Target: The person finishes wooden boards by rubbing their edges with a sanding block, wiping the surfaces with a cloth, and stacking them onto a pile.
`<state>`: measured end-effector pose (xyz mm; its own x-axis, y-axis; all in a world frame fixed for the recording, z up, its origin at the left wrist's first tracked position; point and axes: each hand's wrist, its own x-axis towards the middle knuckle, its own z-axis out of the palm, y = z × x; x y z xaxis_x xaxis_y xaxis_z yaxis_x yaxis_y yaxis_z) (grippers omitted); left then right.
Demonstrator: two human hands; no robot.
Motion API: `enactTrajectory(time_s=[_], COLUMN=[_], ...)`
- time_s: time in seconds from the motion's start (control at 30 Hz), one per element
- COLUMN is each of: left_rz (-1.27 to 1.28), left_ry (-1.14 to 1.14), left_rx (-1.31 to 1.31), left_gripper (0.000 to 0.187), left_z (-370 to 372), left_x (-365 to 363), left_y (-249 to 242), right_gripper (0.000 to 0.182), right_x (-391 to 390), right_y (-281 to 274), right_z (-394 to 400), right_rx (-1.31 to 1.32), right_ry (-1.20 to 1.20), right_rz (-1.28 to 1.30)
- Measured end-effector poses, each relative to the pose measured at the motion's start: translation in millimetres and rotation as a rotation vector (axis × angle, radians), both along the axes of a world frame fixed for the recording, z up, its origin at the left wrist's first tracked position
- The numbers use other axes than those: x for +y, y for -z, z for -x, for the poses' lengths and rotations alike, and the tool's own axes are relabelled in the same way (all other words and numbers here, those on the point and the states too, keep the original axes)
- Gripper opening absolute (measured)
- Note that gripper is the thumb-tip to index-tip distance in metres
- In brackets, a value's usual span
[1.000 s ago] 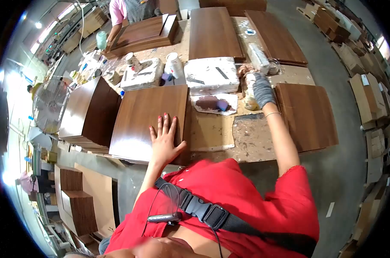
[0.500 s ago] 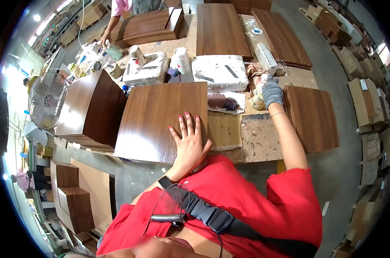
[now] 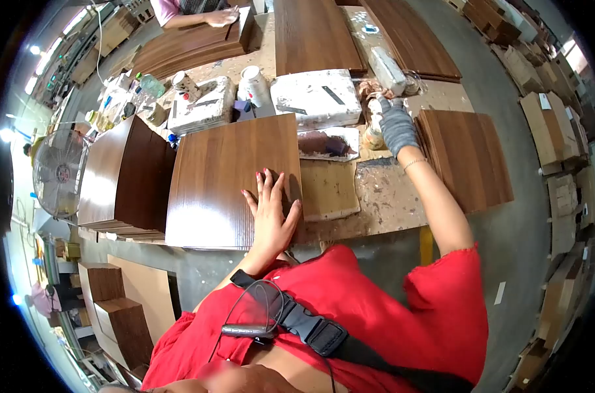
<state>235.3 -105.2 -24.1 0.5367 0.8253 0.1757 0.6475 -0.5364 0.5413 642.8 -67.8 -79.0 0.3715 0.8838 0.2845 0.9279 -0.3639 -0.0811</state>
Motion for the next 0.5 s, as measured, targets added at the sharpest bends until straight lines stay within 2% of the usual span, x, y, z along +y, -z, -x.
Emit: enactTrajectory(time_s=[0.1, 0.17, 0.27, 0.37, 0.4, 0.47, 0.5], left_rz=[0.001, 0.012, 0.023, 0.021, 0.015, -0.001, 0.007], left_ry=[0.002, -0.012, -0.023, -0.025, -0.025, -0.037, -0.040], left_rx=[-0.008, -0.022, -0.042, -0.064, -0.055, -0.065, -0.057], left_gripper=[0.066, 0.065, 0.063, 0.062, 0.061, 0.060, 0.059], left_z=[-1, 1, 1, 3, 3, 0, 0], left_x=[1, -1, 0, -3, -3, 0, -1], left_y=[1, 0, 0, 0, 1, 0, -2], right_gripper=[0.051, 0.052, 0.057, 0.057, 0.055, 0.052, 0.051], right_x=[9, 10, 2, -1, 2, 9, 9], right_y=[-11, -8, -19, -11, 3, -5, 0], right_z=[-16, -27, -10, -12, -18, -8, -14], right_rx=[0.041, 0.198, 0.078, 0.042, 0.011, 0.022, 0.050], right_ry=[-0.020, -0.127, 0.053, 0.032, 0.008, 0.114, 0.071], right_rz=[0.022, -0.130, -0.041, 0.047, -0.014, 0.057, 0.017])
